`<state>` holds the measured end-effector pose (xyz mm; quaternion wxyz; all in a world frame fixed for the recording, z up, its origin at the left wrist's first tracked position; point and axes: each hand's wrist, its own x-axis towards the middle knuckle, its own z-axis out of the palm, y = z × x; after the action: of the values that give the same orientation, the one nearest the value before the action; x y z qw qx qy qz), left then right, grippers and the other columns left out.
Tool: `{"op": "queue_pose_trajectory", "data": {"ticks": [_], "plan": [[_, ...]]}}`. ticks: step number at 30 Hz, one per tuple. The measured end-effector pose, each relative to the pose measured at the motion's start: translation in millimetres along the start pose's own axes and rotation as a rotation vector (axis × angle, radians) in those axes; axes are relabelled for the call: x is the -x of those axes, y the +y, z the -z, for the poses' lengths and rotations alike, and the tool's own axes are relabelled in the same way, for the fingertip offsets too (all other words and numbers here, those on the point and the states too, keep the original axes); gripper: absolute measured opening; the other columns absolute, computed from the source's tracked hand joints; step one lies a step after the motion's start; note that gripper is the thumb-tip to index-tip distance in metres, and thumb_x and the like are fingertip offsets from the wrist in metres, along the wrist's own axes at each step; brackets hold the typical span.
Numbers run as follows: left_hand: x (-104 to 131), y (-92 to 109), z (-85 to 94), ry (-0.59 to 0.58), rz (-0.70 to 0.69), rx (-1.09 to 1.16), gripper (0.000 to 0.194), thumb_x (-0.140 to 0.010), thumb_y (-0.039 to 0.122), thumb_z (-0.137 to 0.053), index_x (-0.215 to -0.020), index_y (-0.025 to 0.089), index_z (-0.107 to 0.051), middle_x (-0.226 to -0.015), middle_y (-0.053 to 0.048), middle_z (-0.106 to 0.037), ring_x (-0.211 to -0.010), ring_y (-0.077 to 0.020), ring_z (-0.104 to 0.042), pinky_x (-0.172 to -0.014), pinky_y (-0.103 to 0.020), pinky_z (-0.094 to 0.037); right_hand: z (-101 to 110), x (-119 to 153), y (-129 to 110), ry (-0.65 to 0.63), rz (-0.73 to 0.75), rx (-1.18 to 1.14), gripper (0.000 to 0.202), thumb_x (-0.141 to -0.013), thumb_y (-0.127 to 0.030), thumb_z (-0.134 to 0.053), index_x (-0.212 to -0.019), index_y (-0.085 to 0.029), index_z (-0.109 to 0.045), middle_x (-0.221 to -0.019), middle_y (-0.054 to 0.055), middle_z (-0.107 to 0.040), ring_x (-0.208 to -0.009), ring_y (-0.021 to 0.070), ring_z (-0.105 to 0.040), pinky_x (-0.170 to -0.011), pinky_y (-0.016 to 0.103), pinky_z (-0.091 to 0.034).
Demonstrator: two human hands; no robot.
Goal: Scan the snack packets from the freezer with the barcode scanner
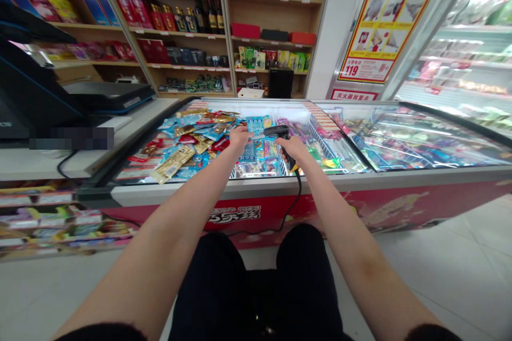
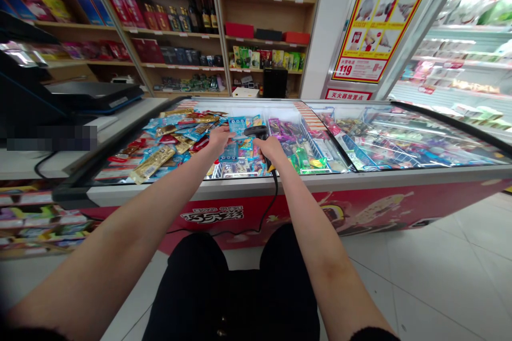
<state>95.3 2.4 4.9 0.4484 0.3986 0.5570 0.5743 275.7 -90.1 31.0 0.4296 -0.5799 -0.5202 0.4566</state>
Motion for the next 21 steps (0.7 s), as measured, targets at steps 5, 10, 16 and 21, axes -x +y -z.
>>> {"op": "queue_pose_trajectory", "data": {"ticks": [5,10,16,21], "plan": [[3,2,-8.0,-0.076,0.029,0.008,0.023,-0.063,0.000,-0.076,-0.079,0.014,-0.069,-0.073,0.000,-0.068,-0.076,-0.0145,-0.069,-0.080,-0.028,-0.058,8,-3,2,0.046,-0.041,-0.058,0.024,-0.089,-0.024,-0.063,-0.069,-0.019,-0.052,-0.050,-0.001,-0.054,-0.038,0.0117,-0.047,-0.036,0.024,-0.039],[15,2,-34.4,-0.127,0.039,0.001,0.025,-0.060,0.001,-0.081,-0.066,0.015,-0.061,-0.063,0.003,-0.061,-0.077,-0.0154,-0.069,-0.082,-0.030,-0.059,29,-9,6,0.139,-0.049,-0.136,0.023,-0.089,-0.023,-0.064,-0.070,-0.019,-0.052,-0.048,-0.002,-0.052,-0.038,0.0117,-0.047,-0.036,0.023,-0.038],[28,-6,-76.8,-0.164,0.039,0.003,0.027,-0.058,-0.001,-0.082,-0.068,0.014,-0.062,-0.061,0.005,-0.055,-0.073,-0.0135,-0.065,-0.083,-0.030,-0.059,62,-10,12,0.236,-0.048,-0.176,0.023,-0.091,-0.024,-0.064,-0.071,-0.019,-0.052,-0.047,-0.002,-0.052,-0.039,0.0112,-0.045,-0.036,0.023,-0.039],[34,-14,-93.9,-0.182,-0.002,-0.081,0.027,-0.058,-0.001,-0.079,-0.072,0.015,-0.063,-0.067,0.003,-0.062,-0.075,-0.0168,-0.067,-0.078,-0.030,-0.057,87,-10,24,0.303,-0.081,-0.194,0.021,-0.090,-0.023,-0.065,-0.074,-0.019,-0.053,-0.048,-0.003,-0.052,-0.039,0.0113,-0.047,-0.036,0.023,-0.039]]}}
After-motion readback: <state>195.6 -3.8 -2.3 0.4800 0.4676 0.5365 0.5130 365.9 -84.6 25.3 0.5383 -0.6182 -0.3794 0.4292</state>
